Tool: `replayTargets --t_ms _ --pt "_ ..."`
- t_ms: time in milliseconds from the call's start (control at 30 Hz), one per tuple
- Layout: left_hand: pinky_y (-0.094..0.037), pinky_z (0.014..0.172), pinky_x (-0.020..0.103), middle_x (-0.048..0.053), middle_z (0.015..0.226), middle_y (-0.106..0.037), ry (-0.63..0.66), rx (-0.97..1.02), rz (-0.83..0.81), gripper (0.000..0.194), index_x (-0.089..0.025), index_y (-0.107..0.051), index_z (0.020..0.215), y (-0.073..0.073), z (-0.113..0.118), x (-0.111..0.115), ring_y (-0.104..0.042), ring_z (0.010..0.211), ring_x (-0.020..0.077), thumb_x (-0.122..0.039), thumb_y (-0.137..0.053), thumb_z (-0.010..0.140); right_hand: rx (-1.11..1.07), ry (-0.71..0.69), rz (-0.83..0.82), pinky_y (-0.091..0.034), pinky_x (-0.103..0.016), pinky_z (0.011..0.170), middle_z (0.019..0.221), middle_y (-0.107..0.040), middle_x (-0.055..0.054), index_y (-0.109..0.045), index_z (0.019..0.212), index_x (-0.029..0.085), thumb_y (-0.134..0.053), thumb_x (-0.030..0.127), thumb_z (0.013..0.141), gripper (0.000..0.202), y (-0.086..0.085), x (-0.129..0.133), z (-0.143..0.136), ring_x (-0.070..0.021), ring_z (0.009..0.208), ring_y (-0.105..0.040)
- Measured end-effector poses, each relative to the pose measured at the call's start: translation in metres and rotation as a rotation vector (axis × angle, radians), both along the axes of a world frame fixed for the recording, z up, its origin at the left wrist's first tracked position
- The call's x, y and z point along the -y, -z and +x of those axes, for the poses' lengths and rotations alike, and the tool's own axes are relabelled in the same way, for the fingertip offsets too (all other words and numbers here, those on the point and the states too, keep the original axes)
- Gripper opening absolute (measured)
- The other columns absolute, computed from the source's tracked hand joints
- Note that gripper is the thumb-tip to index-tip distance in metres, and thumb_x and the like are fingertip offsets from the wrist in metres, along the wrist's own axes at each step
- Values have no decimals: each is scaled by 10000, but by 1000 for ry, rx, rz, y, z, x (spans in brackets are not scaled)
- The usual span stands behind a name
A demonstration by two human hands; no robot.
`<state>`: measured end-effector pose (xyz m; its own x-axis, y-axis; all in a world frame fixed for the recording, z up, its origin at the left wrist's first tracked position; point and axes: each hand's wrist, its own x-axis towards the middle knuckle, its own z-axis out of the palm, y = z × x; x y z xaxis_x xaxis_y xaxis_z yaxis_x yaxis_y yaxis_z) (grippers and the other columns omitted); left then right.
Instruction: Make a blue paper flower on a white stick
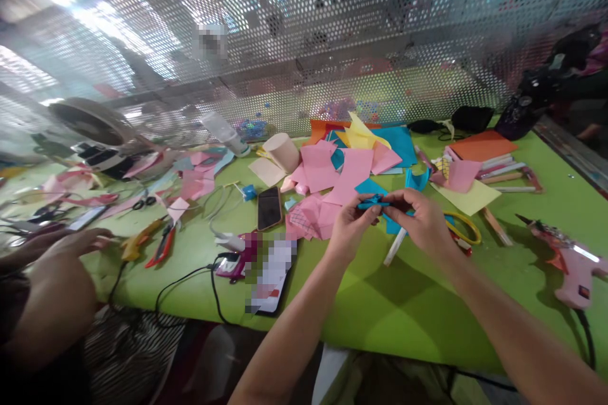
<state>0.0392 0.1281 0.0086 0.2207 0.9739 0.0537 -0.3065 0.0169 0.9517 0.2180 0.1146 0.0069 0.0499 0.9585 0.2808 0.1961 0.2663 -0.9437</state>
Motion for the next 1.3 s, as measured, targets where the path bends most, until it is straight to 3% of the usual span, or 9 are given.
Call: replayTargets --t_ms 233,433,533,700,833,1033,1133,1300 --pt "-497 663 262 19 786 -736 -60 61 -5 504 -166 -800 978 -3 4 5 -606 678 115 -564 -968 717 -360 -70 -293 -523 -340 686 778 -741 -8 -786 857 251 -1003 635 611 505 -5 3 -14 -184 714 -641" --pt "-512 702 273 36 859 -769 -50 76 5 485 -170 -815 991 -5 5 7 -613 714 123 -567 -950 747 -470 -102 -365 -473 -309 616 744 -718 -3 -753 805 240 -1017 608 583 505 -6 3 -19 -158 658 -595" --pt "-494 707 263 25 844 -756 -96 67 10 464 -178 -817 984 0 6 4 -601 720 118 -576 -929 772 -357 -55 -250 -547 -351 678 795 -746 -15 -756 886 255 -991 618 631 503 -2 3 -19 -199 725 -667" --pt "-508 797 283 38 925 -778 -165 84 -20 426 -191 -812 958 6 7 2 -646 826 148 -571 -908 793 29 87 44 -605 -437 797 913 -806 -49 -787 973 279 -917 566 792 364 -1 9 -17 -264 835 -745" --pt "-513 941 309 35 957 -786 -149 136 -17 394 -200 -812 952 5 9 3 -682 943 175 -543 -919 790 22 100 9 -603 -415 719 867 -811 -52 -806 946 272 -875 627 822 381 3 9 -17 -260 777 -739" --pt "-523 977 335 58 942 -793 -57 161 -5 406 -188 -821 934 3 9 2 -704 979 206 -567 -896 807 -274 -88 -201 -618 -397 741 819 -779 -25 -734 832 250 -955 705 655 536 13 -2 -20 -224 759 -725" --pt "-531 960 332 59 962 -796 -65 127 -5 429 -188 -823 952 4 7 1 -702 970 202 -585 -893 803 -216 -27 -129 -610 -396 749 880 -771 -29 -717 896 260 -951 683 688 526 10 -1 -17 -227 796 -716" --pt "-536 883 308 63 993 -796 -56 69 2 487 -179 -827 1014 10 7 0 -689 904 175 -608 -895 794 108 107 135 -585 -391 754 960 -750 -46 -738 1020 263 -881 506 861 323 -2 7 -7 -219 797 -689"
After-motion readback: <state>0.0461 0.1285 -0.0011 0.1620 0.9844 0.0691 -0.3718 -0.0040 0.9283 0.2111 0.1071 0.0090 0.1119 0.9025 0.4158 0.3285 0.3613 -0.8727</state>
